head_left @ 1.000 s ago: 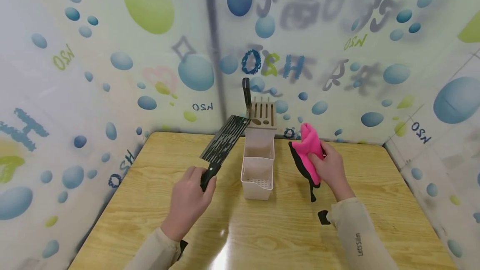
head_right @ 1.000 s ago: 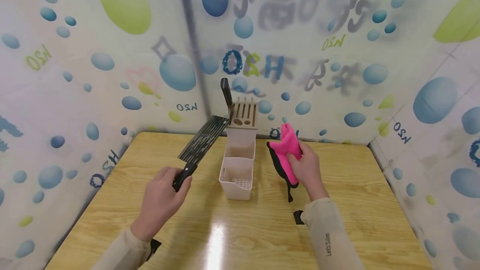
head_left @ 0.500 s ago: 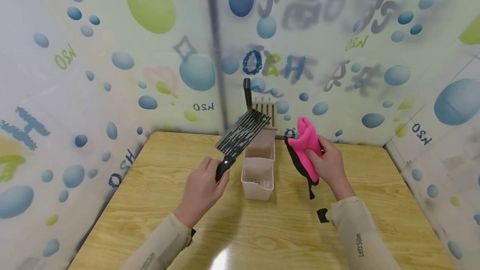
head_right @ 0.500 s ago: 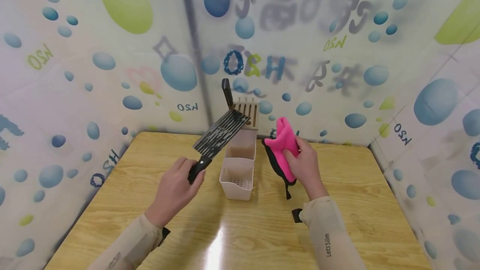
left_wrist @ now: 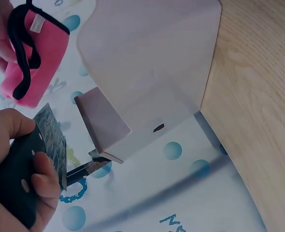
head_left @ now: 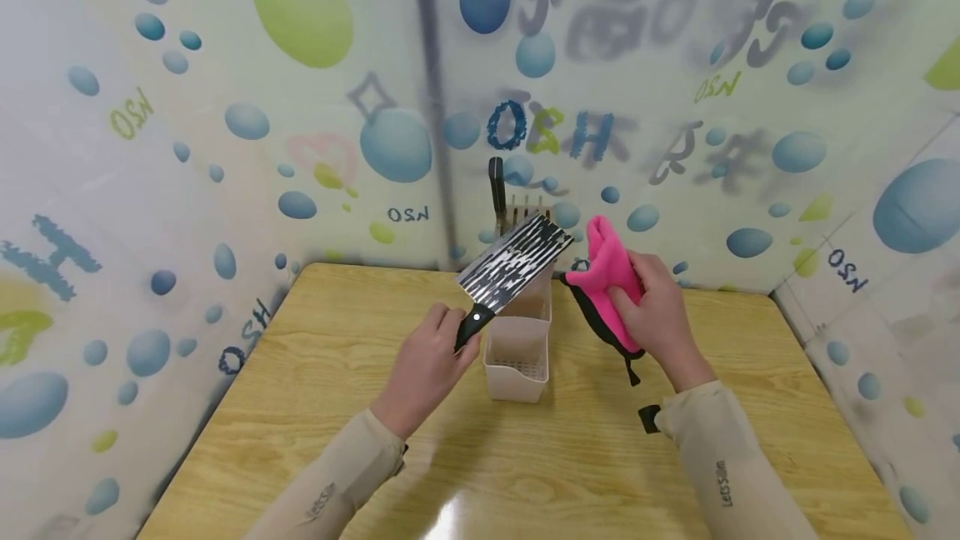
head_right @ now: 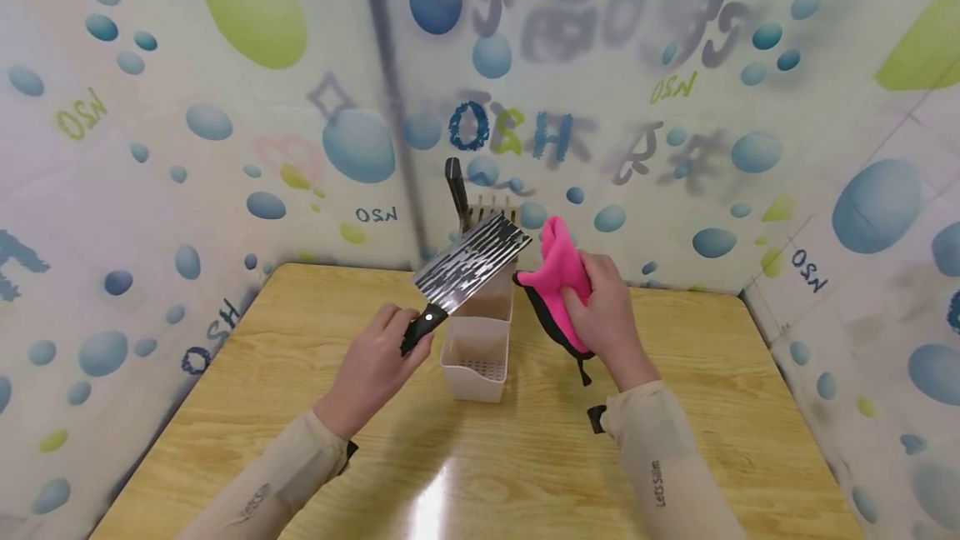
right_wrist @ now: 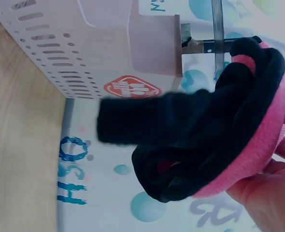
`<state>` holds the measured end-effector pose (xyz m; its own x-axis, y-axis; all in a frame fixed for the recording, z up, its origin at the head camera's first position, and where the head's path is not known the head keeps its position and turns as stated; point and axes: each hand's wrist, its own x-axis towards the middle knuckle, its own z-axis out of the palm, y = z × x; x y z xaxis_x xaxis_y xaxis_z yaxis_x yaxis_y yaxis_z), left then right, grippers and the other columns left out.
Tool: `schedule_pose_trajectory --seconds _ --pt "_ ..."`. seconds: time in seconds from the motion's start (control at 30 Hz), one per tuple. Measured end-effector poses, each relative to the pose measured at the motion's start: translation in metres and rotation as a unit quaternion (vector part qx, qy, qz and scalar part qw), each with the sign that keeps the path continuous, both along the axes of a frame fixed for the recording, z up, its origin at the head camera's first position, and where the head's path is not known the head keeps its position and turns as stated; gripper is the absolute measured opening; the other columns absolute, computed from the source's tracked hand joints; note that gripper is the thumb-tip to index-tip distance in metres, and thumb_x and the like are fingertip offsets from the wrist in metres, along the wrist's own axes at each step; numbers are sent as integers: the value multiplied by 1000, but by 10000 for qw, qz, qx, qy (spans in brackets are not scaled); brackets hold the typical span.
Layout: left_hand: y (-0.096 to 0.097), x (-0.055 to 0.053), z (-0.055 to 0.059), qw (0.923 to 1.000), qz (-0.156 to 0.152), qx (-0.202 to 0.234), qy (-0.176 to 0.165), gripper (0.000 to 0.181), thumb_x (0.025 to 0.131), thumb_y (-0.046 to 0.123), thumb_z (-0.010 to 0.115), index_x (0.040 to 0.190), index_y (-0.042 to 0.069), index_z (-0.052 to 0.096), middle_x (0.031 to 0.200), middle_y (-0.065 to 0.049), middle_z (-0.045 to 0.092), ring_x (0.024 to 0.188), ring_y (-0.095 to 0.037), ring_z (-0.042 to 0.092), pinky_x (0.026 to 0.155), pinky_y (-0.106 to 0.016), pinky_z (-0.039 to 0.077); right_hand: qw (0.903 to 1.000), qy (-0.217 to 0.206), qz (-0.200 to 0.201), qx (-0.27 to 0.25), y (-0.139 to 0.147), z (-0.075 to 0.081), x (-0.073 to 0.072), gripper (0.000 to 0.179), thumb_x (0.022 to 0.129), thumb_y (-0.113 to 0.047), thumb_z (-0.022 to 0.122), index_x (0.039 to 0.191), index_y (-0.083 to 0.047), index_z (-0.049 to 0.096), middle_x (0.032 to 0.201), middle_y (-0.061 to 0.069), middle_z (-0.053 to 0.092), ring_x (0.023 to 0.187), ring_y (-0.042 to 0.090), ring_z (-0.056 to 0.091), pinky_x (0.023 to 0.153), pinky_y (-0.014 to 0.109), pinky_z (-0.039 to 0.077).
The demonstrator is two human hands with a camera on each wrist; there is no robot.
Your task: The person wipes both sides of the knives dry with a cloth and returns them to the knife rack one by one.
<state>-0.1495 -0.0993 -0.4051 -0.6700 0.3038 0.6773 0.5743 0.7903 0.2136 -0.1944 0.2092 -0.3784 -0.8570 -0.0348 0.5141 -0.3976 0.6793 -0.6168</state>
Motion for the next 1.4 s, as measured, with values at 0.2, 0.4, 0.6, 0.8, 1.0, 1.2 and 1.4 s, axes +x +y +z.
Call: schedule_pose_trajectory --seconds 0.2,0.4,0.6,0.8,1.0,1.2,1.4 --pt "6 0 0 9998 128 -27 -141 24 86 12 84 98 -1 67 87 -11 54 64 -18 55 54 -32 54 9976 271 344 540 -10 13 -5 56 88 5 64 143 8 52 136 26 53 120 43 51 91 61 53" --pt "11 0 0 9999 90 -100 -9 15 88 7 80 95 0 69 89 -11 55 66 -19 60 57 -32 56 9859 239 526 1571 -21 16 -13 66 88 2 59 152 7 43 153 24 44 119 46 46 88 54 47" --pt "13 0 -1 9989 105 -209 407 15 85 5 81 92 -1 69 86 -11 60 68 -22 62 58 -35 57 9722 405 726 2187 -25 9 -18 65 88 3 55 152 5 45 158 23 42 136 41 47 85 48 38" --pt "12 -1 -3 9953 41 -579 780 23 83 8 86 94 -2 68 85 -10 59 72 -23 61 60 -34 57 9669 587 790 2356 -24 5 -17 62 87 5 55 149 7 48 157 26 43 141 40 45 83 48 36" --pt "13 0 -3 9939 50 -607 924 24 82 7 86 96 -3 69 85 -10 58 71 -22 60 60 -32 57 9689 473 749 2311 -28 7 -13 63 87 3 56 150 4 49 157 24 43 137 45 46 86 49 37" --pt "18 1 -3 9933 100 -565 999 26 81 8 86 97 -4 70 85 -10 58 71 -23 60 60 -33 57 9669 388 732 2413 -35 5 -6 63 88 1 61 150 0 50 157 22 45 134 44 47 86 49 39" --pt "22 1 -1 9938 116 -515 983 24 82 7 85 96 -5 70 84 -10 58 70 -23 59 59 -34 56 9634 476 847 2500 -44 3 3 64 87 2 67 149 0 52 157 21 46 128 51 47 100 60 43"
